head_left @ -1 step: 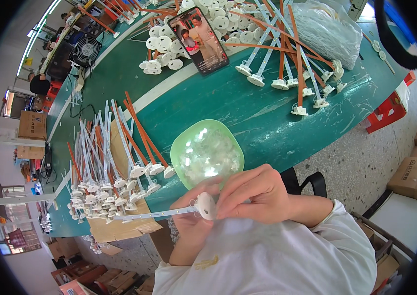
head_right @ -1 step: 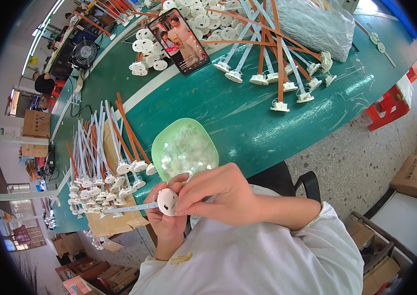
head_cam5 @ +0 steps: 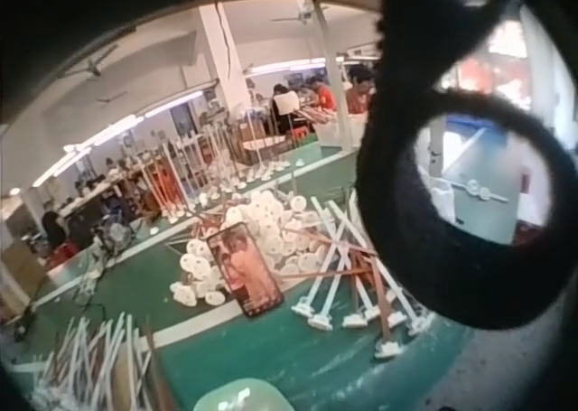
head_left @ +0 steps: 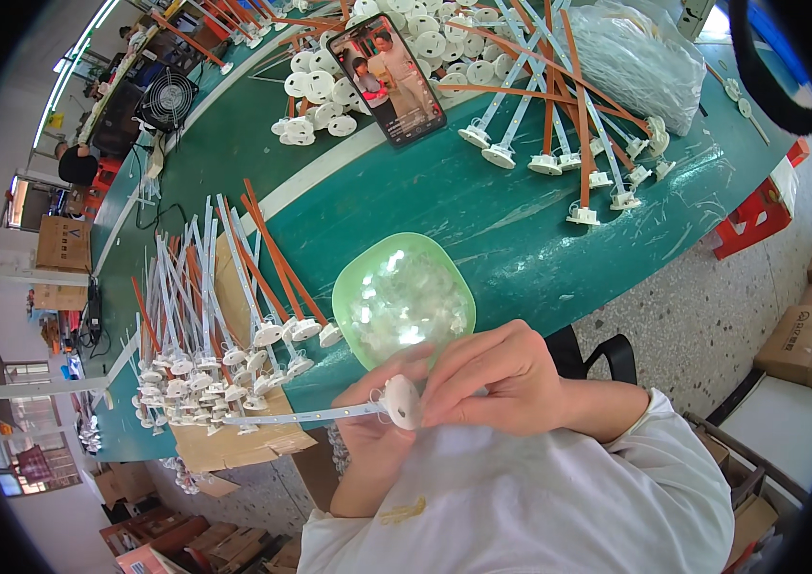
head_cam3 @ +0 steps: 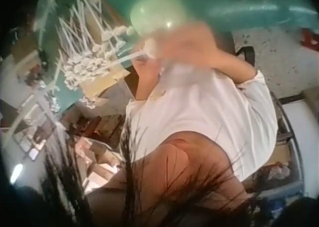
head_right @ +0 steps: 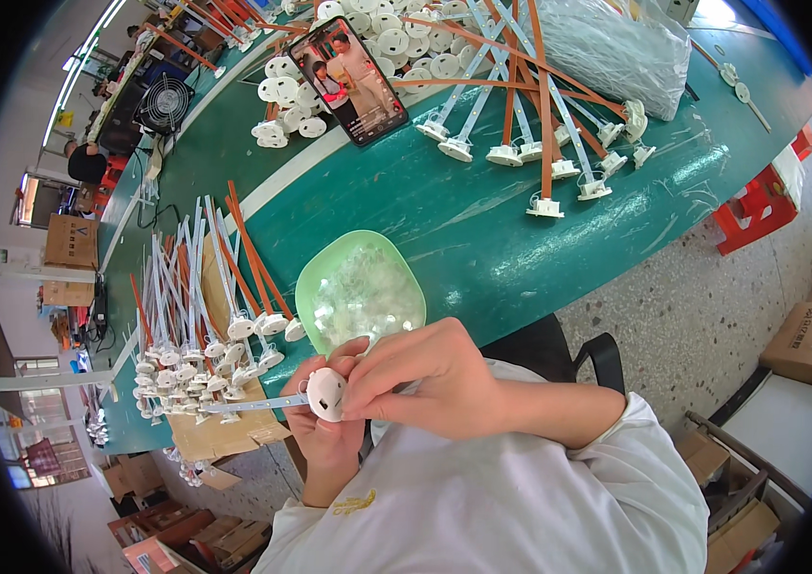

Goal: Assembling small white plastic connectors onto the ends of clear plastic tubes at a workbench.

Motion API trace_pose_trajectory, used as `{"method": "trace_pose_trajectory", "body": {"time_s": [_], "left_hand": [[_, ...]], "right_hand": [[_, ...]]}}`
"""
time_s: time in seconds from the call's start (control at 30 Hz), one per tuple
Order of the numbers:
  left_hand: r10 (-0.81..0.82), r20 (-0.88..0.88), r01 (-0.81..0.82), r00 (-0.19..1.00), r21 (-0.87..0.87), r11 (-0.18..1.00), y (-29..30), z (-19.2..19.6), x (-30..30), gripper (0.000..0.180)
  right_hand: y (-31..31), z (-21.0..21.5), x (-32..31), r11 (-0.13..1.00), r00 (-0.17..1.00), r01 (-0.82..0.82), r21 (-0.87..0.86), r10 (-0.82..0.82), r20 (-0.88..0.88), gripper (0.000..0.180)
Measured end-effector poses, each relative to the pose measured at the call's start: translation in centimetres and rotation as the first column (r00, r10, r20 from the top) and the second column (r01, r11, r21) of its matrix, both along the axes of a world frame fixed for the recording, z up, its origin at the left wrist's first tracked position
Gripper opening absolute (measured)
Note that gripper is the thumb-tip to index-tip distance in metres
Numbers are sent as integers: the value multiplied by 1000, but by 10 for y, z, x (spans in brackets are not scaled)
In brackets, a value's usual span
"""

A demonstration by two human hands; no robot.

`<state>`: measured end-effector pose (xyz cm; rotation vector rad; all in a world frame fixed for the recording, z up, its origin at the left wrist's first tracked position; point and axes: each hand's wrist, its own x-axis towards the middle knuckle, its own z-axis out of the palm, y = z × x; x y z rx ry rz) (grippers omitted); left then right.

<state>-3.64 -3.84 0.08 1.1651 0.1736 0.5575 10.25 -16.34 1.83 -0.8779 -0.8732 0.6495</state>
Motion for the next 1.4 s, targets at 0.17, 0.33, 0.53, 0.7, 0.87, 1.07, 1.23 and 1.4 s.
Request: {"method": "trace_pose_trajectory", "body": {"time_s": [0.17,0.33,0.53,0.7,0.87,1.07,1.23,1.4], "left_hand": [[-78,35,77,996,36,996,2,1,0,63],[-33,-60,32,998,-30,999,0,1,-5,63],[-107,136,102,985,46,994,3,-1,-5,56],[-142,41,141,989,25,990,7,6,-11,51],[-91,-22,90,996,-25,996,1,1,-19,53],[-67,22,69,997,-117,991,-8,-7,-20,57],[-126,26,126,992,21,992,-4,-9,-22,47],[-106,70,107,992,-13,994,-8,-11,-22,45]], "right_hand": [[0,-2,-2,1000,1000,13,-12,-12,14,15],[2,-3,-4,993,958,122,2,-119,260,17],[0,-3,1,988,893,86,127,-133,429,19],[1,-6,-2,980,892,105,170,-168,420,18],[4,-10,-12,906,662,311,287,-424,619,18],[8,-10,-16,829,489,400,390,-554,674,22],[9,-15,-18,812,489,431,393,-576,655,21],[11,-13,-23,786,458,432,443,-614,643,21]]}}
